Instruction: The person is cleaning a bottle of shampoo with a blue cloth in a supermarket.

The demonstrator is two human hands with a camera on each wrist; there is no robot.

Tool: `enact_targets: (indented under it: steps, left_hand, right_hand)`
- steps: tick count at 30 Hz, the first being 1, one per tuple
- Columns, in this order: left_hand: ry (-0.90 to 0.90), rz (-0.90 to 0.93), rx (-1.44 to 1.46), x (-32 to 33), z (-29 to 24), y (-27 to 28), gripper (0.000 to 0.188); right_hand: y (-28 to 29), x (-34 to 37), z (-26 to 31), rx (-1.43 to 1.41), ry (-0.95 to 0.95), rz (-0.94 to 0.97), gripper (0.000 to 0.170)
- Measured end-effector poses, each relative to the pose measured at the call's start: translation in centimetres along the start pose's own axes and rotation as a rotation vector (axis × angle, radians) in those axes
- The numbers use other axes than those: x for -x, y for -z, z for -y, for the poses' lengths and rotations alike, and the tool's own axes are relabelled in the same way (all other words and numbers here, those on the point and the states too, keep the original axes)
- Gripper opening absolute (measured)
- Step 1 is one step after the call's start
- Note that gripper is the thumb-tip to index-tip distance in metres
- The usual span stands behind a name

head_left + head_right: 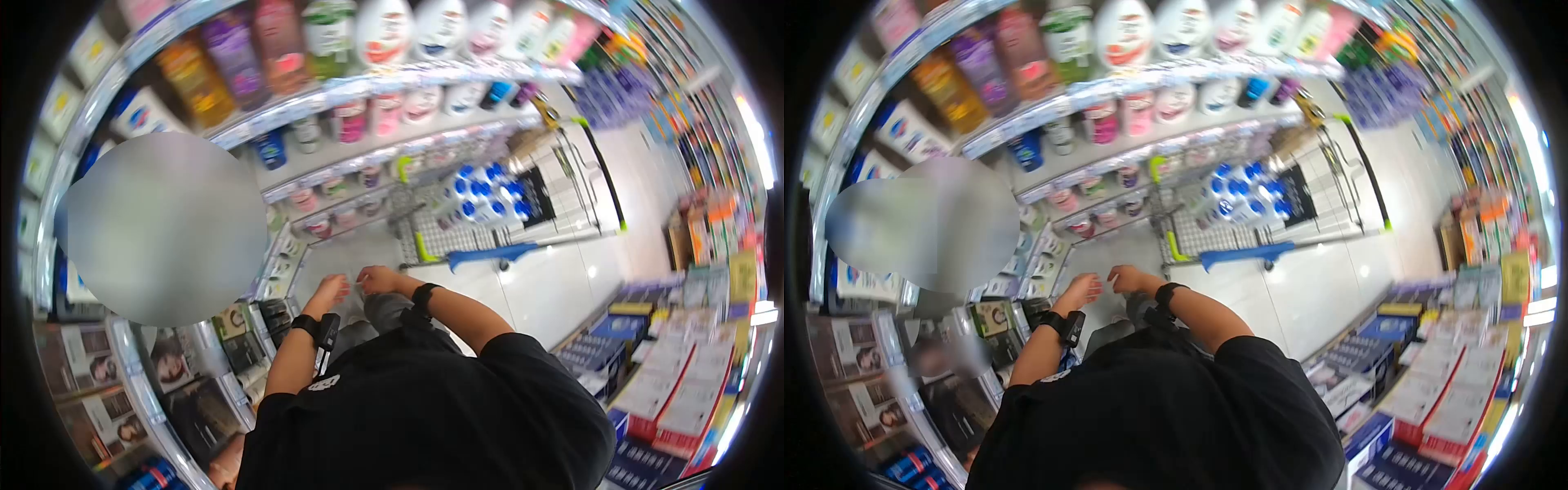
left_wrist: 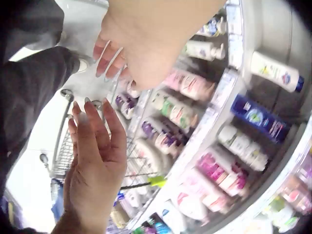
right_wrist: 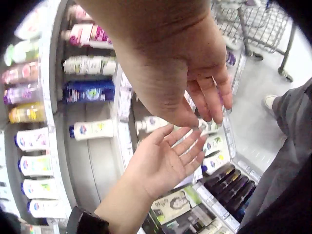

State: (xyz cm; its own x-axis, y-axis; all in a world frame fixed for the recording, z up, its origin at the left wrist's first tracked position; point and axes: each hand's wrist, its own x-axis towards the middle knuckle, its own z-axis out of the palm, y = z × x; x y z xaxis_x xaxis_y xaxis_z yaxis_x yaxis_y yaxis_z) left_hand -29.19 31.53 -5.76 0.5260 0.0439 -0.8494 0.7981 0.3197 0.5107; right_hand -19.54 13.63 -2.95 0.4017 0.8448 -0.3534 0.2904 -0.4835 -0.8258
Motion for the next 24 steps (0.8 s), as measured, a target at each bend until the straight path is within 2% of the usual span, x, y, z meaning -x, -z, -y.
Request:
enact_targets:
  steps: [3,4,5,7,10,12,14,16,18,19,21,23,24]
  left_hand:
    - [0.088,0.361,-0.318,2.3,-2.2,-8.2,0.035]
    - [0.076,0.425,-0.424,2.4,-2.4,-10.6,0.036]
    - [0.059,0.462,-0.492,2.7,-2.5,-13.0,0.035]
    - [0.009,0.521,-0.619,3.0,-3.3,-17.6,0.033]
    - [0.041,0.644,-0.651,2.4,-4.3,-24.7,0.031]
    - [0.015,0.679,-0.581,-0.1,-4.0,-30.3,0.031]
    - [-0.033,0.674,-0.499,-0.7,-4.0,-34.6,0.032]
    - [-0.106,0.617,-0.55,0.6,-5.7,-38.3,0.031]
    - [-0.179,0.566,-0.576,1.0,-6.8,-40.2,0.03]
    - [-0.192,0.516,-0.497,0.6,-7.4,-40.5,0.029]
    - [-0.203,0.417,-0.353,-0.6,-8.1,-39.9,0.025]
    - [-0.148,0.398,0.126,-2.8,-8.6,-38.1,0.023]
    - [-0.087,0.279,0.328,-4.2,-8.9,-37.3,0.022]
  right_hand:
    - [1.6,6.6,-6.3,-0.162,-0.219,-0.219,0.036]
    - [2.2,9.1,-7.9,-0.095,-0.263,-0.28,0.037]
    - [3.3,11.6,-9.2,-0.023,-0.299,-0.336,0.037]
    - [4.2,15.8,-13.8,-0.175,-0.401,-0.395,0.039]
    - [7.0,22.8,-16.0,-0.178,-0.456,-0.411,0.04]
    - [9.0,27.1,-18.2,-0.318,-0.489,-0.471,0.038]
    - [9.7,31.1,-20.0,-0.434,-0.51,-0.547,0.035]
    - [12.0,33.8,-21.5,-0.473,-0.518,-0.61,0.032]
    - [14.8,34.9,-22.3,-0.558,-0.425,-0.536,0.031]
    - [15.9,35.2,-22.8,-0.605,-0.384,-0.498,0.031]
    - [19.1,34.2,-20.9,-0.714,-0.232,-0.452,0.017]
    - [21.8,32.4,-17.9,-0.731,-0.094,-0.489,0.014]
    - [22.7,31.4,-16.6,-0.763,-0.055,-0.511,0.014]
